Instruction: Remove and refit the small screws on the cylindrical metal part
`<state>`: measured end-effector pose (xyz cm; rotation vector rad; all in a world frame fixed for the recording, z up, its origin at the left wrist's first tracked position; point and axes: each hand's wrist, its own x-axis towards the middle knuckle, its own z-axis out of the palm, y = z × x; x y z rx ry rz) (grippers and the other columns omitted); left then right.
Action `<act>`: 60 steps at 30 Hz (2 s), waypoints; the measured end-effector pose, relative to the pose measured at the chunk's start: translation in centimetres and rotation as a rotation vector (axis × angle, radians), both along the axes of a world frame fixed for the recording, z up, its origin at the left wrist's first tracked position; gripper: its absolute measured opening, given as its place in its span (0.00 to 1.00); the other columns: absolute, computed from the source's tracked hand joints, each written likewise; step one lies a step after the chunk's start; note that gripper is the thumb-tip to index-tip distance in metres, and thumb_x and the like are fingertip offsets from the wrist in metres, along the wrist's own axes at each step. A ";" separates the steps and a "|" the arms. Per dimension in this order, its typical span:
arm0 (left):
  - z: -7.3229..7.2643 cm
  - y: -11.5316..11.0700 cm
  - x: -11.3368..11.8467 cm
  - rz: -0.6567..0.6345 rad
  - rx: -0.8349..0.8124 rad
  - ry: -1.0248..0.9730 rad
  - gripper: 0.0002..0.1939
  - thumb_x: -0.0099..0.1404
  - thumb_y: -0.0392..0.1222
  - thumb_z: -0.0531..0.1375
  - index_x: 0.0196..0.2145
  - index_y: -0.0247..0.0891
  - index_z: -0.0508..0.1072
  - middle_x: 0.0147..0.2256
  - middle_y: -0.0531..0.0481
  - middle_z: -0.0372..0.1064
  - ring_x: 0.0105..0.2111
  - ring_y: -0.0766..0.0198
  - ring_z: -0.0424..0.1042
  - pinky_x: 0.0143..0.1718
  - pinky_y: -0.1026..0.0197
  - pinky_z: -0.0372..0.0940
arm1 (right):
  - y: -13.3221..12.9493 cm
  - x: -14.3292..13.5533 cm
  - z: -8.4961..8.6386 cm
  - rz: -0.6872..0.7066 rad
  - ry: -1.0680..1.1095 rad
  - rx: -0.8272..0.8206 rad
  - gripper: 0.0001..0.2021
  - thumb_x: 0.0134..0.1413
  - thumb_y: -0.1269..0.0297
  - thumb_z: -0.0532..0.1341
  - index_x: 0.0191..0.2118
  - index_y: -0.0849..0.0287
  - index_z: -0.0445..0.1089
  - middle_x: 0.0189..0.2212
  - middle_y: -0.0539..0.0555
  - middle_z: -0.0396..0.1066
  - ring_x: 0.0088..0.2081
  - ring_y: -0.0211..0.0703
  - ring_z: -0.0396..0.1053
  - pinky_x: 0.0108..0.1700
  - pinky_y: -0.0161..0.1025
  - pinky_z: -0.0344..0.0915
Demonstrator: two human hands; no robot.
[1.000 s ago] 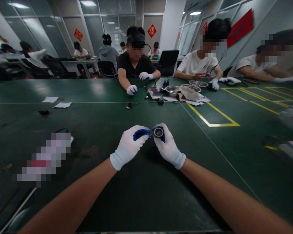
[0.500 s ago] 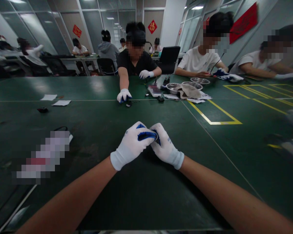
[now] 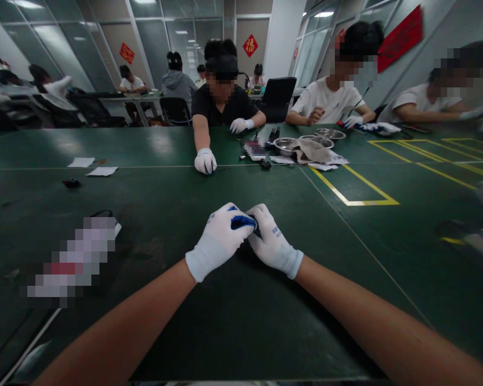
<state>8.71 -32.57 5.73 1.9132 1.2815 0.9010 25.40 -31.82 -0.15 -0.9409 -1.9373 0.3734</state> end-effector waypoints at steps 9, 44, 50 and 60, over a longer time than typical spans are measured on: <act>-2.0 0.5 0.7 0.179 0.228 0.028 0.08 0.66 0.36 0.65 0.44 0.39 0.76 0.46 0.45 0.73 0.46 0.55 0.76 0.52 0.50 0.74 | 1.0 0.5 -0.9 -0.188 0.116 0.011 0.12 0.51 0.75 0.57 0.40 0.53 0.67 0.39 0.56 0.68 0.41 0.51 0.69 0.44 0.48 0.71; -2.4 1.5 -0.3 -0.200 0.114 0.605 0.11 0.74 0.39 0.57 0.50 0.37 0.74 0.51 0.39 0.73 0.52 0.49 0.74 0.57 0.45 0.70 | 1.4 1.5 0.0 -0.122 0.228 -0.110 0.08 0.50 0.71 0.58 0.37 0.53 0.67 0.35 0.53 0.69 0.37 0.48 0.70 0.42 0.45 0.69; -1.5 1.3 -1.1 -0.147 0.007 0.064 0.08 0.72 0.38 0.59 0.46 0.38 0.74 0.46 0.45 0.78 0.48 0.54 0.77 0.56 0.48 0.71 | 1.3 1.7 0.1 -0.075 0.206 -0.147 0.09 0.49 0.73 0.58 0.37 0.53 0.66 0.34 0.52 0.69 0.36 0.47 0.69 0.41 0.44 0.68; -1.2 0.8 -0.7 -0.133 -0.035 -0.231 0.12 0.67 0.37 0.65 0.48 0.37 0.79 0.47 0.46 0.80 0.50 0.55 0.78 0.59 0.48 0.71 | 0.9 1.6 0.7 0.016 0.138 -0.142 0.05 0.54 0.71 0.59 0.36 0.54 0.65 0.32 0.50 0.66 0.33 0.44 0.64 0.38 0.42 0.64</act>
